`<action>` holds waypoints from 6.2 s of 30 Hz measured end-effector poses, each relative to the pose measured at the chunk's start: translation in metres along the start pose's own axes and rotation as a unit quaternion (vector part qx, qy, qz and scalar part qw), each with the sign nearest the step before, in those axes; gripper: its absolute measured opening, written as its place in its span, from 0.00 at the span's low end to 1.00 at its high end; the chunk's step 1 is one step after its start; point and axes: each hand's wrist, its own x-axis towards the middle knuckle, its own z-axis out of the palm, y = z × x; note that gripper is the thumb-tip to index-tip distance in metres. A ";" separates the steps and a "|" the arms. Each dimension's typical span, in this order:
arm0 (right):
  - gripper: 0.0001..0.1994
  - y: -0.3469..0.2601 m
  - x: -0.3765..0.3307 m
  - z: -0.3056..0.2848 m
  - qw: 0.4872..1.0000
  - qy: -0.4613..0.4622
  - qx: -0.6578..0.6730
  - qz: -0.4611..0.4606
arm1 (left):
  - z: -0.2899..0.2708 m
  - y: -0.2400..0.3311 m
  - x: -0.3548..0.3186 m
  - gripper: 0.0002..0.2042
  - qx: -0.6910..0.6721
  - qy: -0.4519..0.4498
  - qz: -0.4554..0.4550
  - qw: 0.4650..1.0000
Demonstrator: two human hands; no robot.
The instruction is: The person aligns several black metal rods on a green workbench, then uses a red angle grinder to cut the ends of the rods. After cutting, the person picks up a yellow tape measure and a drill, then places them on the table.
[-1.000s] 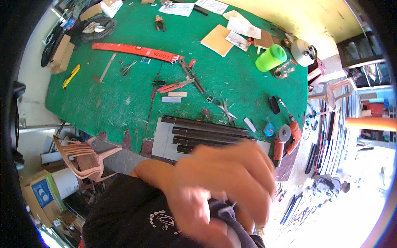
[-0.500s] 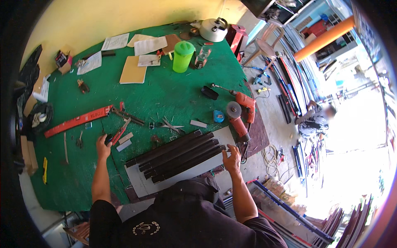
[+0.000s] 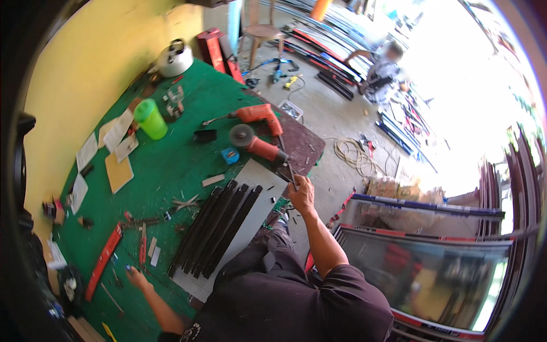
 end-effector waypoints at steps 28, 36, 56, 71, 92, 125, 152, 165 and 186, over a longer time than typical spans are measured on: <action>0.22 0.387 -0.067 -0.186 0.861 -0.069 -0.045 0.502 | 0.400 0.267 -0.509 0.14 -0.331 -0.582 -0.285 0.686; 0.22 0.312 -0.219 -0.194 0.816 -0.213 -0.033 0.536 | 0.364 0.198 -0.545 0.14 -0.126 -0.624 -0.292 0.714; 0.21 0.525 -0.009 -0.241 0.869 -0.285 -0.065 0.399 | 0.512 0.241 -0.672 0.04 -0.091 -0.570 -0.047 0.815; 0.18 0.692 0.262 -0.372 0.881 -0.054 0.042 0.468 | 0.758 0.347 -0.927 0.10 -0.029 -0.704 0.258 0.662; 0.30 0.606 0.985 -0.161 0.946 -0.258 -0.086 0.177 | 1.217 0.497 -0.740 0.09 -0.174 -0.389 -0.178 0.887; 0.45 0.680 1.350 0.750 0.795 -0.483 -0.134 -0.341 | 1.973 0.146 -0.604 0.35 -0.045 0.194 -0.724 0.660; 0.07 0.486 1.321 0.146 0.488 -0.722 -0.184 0.455 | 1.356 0.402 -1.033 0.08 -0.469 0.424 -0.388 0.671; 0.07 0.283 1.131 0.013 0.461 -0.885 0.034 -0.056 | 1.277 0.443 -1.278 0.07 -0.590 0.671 -0.270 0.359; 0.27 0.070 0.643 -0.112 0.159 -0.937 0.311 -0.021 | 0.933 0.334 -1.271 0.06 -0.584 0.751 -0.156 0.267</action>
